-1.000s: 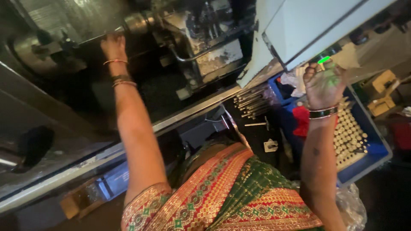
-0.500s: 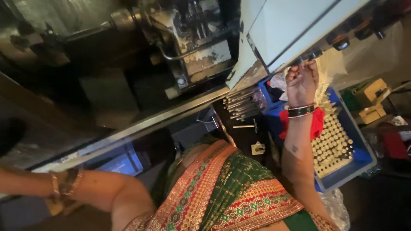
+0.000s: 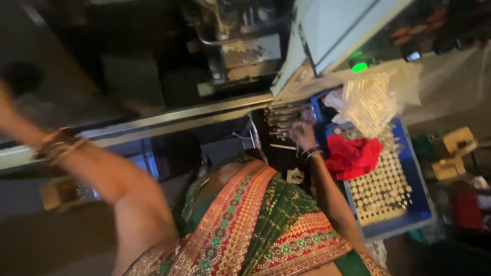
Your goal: The person repeatedly presses a blue plastic sheet on a machine surface, then uses a wrench to loosen and tighten bolts on a metal component. They remove a small metal part, inspect it, and reattach it before repeating the pressing action.
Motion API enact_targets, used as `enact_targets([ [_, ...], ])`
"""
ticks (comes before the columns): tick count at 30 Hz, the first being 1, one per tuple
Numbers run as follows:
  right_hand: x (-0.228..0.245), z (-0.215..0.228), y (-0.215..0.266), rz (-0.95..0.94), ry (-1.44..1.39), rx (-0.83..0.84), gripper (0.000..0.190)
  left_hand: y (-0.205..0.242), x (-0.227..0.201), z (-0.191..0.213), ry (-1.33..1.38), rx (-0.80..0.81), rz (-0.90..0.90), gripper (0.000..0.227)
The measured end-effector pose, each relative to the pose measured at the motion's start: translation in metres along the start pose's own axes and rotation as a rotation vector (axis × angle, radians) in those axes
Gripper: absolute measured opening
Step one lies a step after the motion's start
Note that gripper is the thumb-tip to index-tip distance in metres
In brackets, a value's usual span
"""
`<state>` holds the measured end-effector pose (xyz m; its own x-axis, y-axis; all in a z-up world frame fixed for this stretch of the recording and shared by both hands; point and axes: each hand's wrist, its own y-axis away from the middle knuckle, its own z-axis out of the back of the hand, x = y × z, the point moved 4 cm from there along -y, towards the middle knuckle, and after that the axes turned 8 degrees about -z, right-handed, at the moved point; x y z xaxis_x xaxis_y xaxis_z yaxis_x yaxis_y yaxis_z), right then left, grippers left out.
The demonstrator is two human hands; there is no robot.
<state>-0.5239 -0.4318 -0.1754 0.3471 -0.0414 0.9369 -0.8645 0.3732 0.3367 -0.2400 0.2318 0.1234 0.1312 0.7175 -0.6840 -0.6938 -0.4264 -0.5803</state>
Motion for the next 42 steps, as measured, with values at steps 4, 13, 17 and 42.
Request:
enact_targets([
  [4,-0.051,-0.013,0.017,0.113,0.634,-0.196,0.007,0.012,-0.083,-0.009,-0.133,-0.038,-0.126,0.075],
  [13,-0.059,-0.025,0.033,0.658,0.887,-0.429,0.016,0.105,-0.226,-0.067,0.931,0.756,-0.161,0.051],
  [17,-0.055,-0.031,0.023,0.335,1.202,-0.187,0.023,0.139,-0.263,-0.105,0.89,0.935,-0.398,0.049],
  [42,0.198,-0.063,0.142,0.682,0.652,-0.235,0.022,0.352,-0.276,-0.17,0.509,1.604,-1.242,0.026],
])
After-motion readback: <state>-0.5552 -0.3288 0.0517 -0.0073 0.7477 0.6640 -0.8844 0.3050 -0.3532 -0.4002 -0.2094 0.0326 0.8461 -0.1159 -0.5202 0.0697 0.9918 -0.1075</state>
